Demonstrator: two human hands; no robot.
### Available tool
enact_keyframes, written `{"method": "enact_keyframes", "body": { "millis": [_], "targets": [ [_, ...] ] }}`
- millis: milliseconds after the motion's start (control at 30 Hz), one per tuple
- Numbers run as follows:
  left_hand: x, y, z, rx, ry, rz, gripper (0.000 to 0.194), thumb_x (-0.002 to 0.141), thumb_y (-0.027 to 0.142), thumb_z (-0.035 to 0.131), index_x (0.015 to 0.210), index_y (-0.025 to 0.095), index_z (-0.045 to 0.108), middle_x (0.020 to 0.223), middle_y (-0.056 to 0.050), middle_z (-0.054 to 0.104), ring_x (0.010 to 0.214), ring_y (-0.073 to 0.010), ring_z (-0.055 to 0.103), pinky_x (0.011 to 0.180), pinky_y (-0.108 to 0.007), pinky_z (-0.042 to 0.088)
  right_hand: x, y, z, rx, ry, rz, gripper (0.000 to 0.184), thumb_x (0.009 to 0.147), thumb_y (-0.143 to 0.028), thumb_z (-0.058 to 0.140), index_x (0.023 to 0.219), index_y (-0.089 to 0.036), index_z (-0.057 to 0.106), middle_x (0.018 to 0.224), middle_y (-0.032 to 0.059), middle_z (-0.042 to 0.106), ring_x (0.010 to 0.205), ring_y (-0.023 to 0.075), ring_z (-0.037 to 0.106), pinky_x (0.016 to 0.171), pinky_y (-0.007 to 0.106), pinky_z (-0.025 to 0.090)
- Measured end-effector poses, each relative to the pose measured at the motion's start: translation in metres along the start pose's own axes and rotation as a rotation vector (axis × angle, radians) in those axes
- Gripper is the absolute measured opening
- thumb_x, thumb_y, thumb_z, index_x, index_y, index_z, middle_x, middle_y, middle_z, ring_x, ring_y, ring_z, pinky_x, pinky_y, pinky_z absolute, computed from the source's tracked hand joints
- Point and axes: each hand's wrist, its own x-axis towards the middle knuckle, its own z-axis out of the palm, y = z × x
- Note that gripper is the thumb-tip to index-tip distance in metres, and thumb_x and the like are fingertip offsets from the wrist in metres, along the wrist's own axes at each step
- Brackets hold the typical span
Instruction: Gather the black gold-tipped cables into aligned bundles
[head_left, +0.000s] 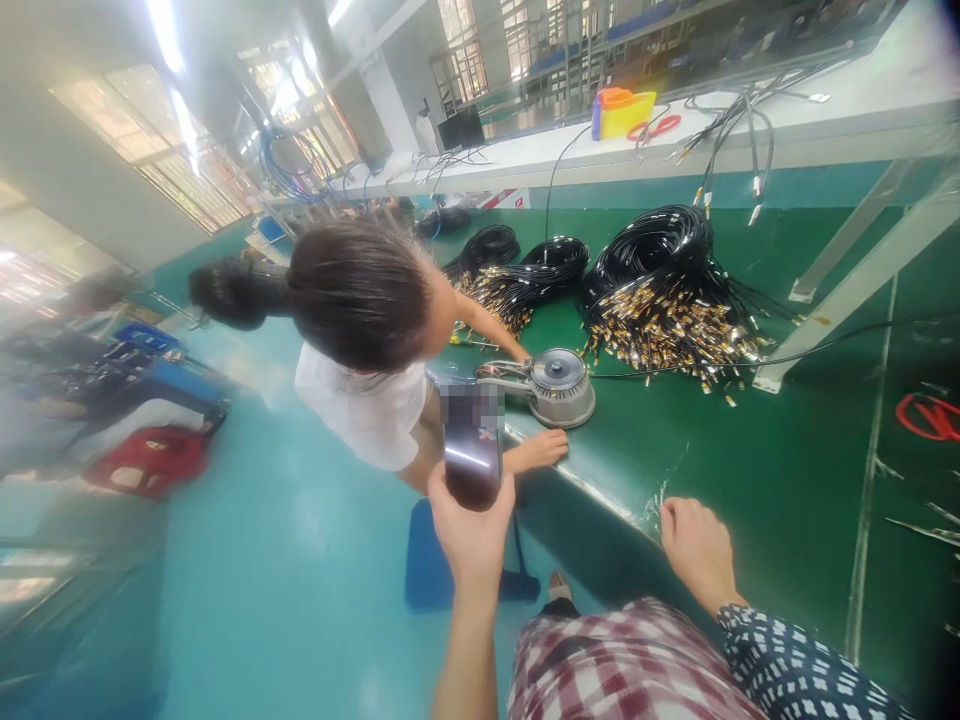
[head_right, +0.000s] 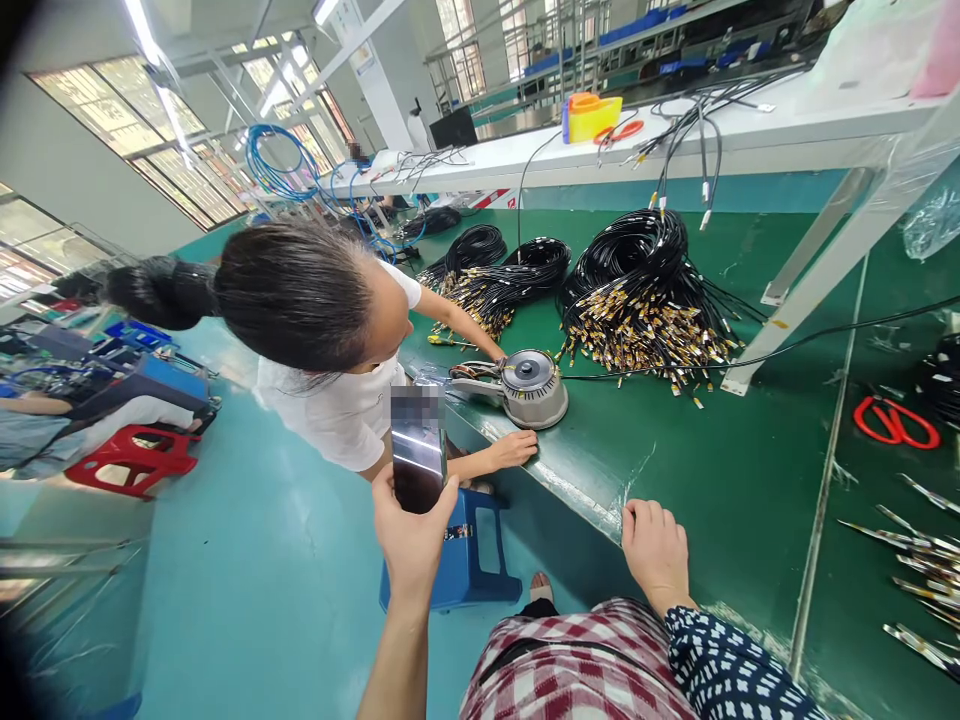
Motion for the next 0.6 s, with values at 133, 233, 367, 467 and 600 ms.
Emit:
{"method": "enact_keyframes", "body": {
  "millis": [133, 233, 367, 467, 600],
  "targets": [
    [-0.0007, 0.0016, -0.0011, 0.006, -0.003, 0.004, 0.063, 0.059, 0.040, 0.078, 0.112, 0.018, 0.052, 0.104, -0.009, 0.065, 0.095, -0.0268, 0.064, 0.086, -0.044, 0.051, -0.0001, -0.0006, -0.0006, 0.002, 0.002, -0.004, 0.031, 0.096, -0.030, 0.036, 0.085, -0.018, 0.062, 0.083, 0.0086, 0.062, 0.077, 0.0217, 0.052, 0.067, 0.033, 0.030],
    [-0.0009, 0.0014, -0.0016, 0.017, -0.012, 0.004, 0.062, 0.060, 0.041, 0.078, 0.112, 0.020, 0.052, 0.105, -0.008, 0.065, 0.096, -0.0261, 0.064, 0.085, -0.043, 0.051, -0.0001, -0.0006, -0.0006, 0.003, 0.004, 0.000, 0.031, 0.097, -0.030, 0.035, 0.085, -0.018, 0.061, 0.083, 0.0084, 0.062, 0.077, 0.0218, 0.052, 0.067, 0.033, 0.030],
    [-0.0010, -0.0011, -0.0009, 0.022, -0.010, 0.011, 0.063, 0.060, 0.042, 0.078, 0.113, 0.019, 0.052, 0.105, -0.009, 0.065, 0.096, -0.0263, 0.064, 0.085, -0.043, 0.051, -0.0004, 0.0002, 0.0008, 0.001, 0.006, -0.003, 0.030, 0.096, -0.030, 0.036, 0.085, -0.018, 0.061, 0.082, 0.0079, 0.062, 0.077, 0.0217, 0.051, 0.067, 0.032, 0.030],
    [-0.0014, -0.0022, -0.0008, 0.000, -0.008, 0.004, 0.067, 0.059, 0.042, 0.079, 0.115, 0.018, 0.051, 0.107, -0.010, 0.065, 0.097, -0.0273, 0.064, 0.085, -0.043, 0.052, -0.0007, 0.0008, 0.0020, 0.001, 0.014, -0.005, 0.030, 0.096, -0.030, 0.036, 0.085, -0.018, 0.061, 0.082, 0.0083, 0.062, 0.076, 0.0215, 0.051, 0.067, 0.032, 0.030],
    [-0.0020, -0.0011, -0.0022, 0.003, -0.007, -0.003, 0.066, 0.059, 0.041, 0.079, 0.114, 0.019, 0.051, 0.105, -0.009, 0.065, 0.095, -0.0270, 0.065, 0.085, -0.044, 0.051, -0.0004, 0.0012, 0.0021, 0.000, 0.008, -0.004, 0.030, 0.096, -0.030, 0.036, 0.085, -0.018, 0.061, 0.083, 0.0082, 0.062, 0.076, 0.0216, 0.051, 0.067, 0.032, 0.030]
  ]
}}
